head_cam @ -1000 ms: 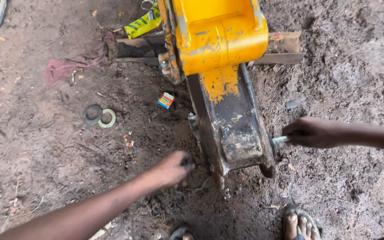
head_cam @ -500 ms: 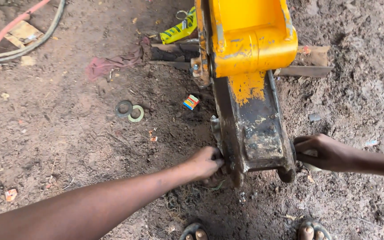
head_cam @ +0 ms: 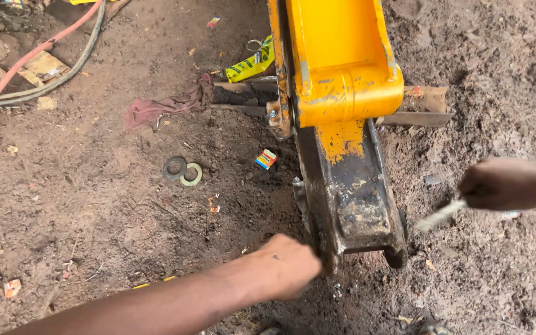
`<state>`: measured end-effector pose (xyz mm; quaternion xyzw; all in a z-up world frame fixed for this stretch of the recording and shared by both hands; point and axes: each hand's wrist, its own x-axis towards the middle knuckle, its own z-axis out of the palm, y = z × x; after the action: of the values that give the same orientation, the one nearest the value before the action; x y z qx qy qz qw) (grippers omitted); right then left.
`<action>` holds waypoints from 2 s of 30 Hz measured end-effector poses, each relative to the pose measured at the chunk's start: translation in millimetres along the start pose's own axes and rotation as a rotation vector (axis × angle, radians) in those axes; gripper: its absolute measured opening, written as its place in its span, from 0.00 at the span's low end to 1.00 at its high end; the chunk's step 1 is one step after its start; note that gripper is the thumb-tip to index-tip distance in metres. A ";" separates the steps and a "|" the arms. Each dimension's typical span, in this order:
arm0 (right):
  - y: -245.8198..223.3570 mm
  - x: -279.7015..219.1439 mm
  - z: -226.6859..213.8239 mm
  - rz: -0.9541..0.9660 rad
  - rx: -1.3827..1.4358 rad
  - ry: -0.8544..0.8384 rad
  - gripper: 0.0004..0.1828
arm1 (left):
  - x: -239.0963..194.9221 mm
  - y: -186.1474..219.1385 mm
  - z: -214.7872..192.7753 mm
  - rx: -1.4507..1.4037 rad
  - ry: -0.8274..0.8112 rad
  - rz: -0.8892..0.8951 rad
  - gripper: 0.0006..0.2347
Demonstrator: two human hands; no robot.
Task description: The person uses a tape measure to repeatedly measure the width and length of a yellow metal component attached to a larger machine. The person adjusts the tape measure and repositions it multiple times to take different measurements.
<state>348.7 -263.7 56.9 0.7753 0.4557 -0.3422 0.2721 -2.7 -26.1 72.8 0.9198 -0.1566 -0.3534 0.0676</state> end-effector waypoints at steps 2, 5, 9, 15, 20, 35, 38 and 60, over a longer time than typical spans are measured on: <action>5.1 -15.7 -28.6 -0.173 0.048 -0.033 0.15 | -8.4 9.8 -23.3 -0.200 0.157 -0.081 0.12; -29.9 -37.3 -39.9 -0.260 0.209 -0.007 0.11 | -8.8 21.4 -53.8 -0.369 0.339 -0.087 0.20; -104.3 -60.0 -37.5 -0.747 0.469 0.325 0.06 | 4.8 31.1 -63.9 -1.001 0.222 -0.032 0.21; -131.3 -64.7 -54.3 -0.555 0.504 0.008 0.06 | 5.9 17.0 -28.6 -0.890 0.297 -0.056 0.21; -100.3 -35.8 -29.9 -0.747 0.582 -0.209 0.11 | -10.5 -33.3 -13.1 -0.088 0.371 -0.113 0.04; 24.2 10.5 18.2 -0.391 0.999 0.032 0.18 | 1.2 -107.4 26.7 0.033 0.683 -0.163 0.11; 45.7 13.5 29.7 -0.516 1.069 -0.139 0.21 | 6.4 -101.7 26.4 -0.045 0.669 -0.136 0.15; 163.8 36.2 -17.2 -0.050 1.019 0.003 0.14 | 96.4 -118.3 36.4 -1.606 0.305 -0.298 0.49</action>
<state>512.6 -303.8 57.4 0.7988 0.2496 -0.5265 -0.1496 69.0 52.4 -42.7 0.6404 0.2777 -0.2345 0.6766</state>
